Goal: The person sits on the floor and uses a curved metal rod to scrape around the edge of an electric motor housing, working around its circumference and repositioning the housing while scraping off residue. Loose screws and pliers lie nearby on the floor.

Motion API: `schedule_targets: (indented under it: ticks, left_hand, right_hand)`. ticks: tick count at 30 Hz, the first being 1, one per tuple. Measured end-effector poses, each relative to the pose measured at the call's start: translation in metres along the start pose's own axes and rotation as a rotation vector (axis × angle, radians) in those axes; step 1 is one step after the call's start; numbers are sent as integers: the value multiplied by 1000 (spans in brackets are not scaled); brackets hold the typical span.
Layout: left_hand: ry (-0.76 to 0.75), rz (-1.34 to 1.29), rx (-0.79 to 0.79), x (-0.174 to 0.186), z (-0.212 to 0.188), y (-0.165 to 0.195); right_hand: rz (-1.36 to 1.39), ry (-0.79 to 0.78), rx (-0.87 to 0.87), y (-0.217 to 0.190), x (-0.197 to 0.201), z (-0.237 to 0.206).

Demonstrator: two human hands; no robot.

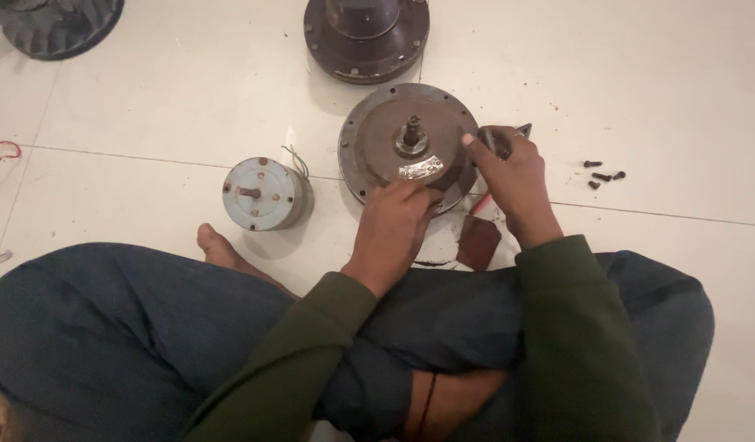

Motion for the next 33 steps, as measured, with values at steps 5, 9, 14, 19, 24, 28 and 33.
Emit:
schedule_targets:
  ticks: [5,9,14,19,24,28,33]
  left_hand:
    - [-1,147,-80,-9,0,8]
    - [-27,238,-84,-13,1,9]
    - [-35,305,-69,-9,1,13]
    - [-16,221,22,-6,1,8]
    - [20,139,38,-1,0,5]
    - [13,76,59,2,-2,2]
    - [-9,20,31,4,-5,2]
  right_hand:
    - [-80,42,-11,0,1,-2]
    - [-75,49,-41,2,3,-1]
    - [-96,56,-40,4,2,-1]
    - [-83,56,27,2,1,-2]
    - [-115,58,150,-4,-8,-10]
    - [-180,164,144,-12,-6,-19]
    - [226,77,44,-34,18,-33]
Point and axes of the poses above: each hand's wrist, its own z-axis towards the middle knuckle, its own x-axis out of the back of the hand, y = z × x, the point moved 10 cm from there along z, towards the middle knuckle, and after that the axes turned 15 degrees about -x, right-handed, at the moved point
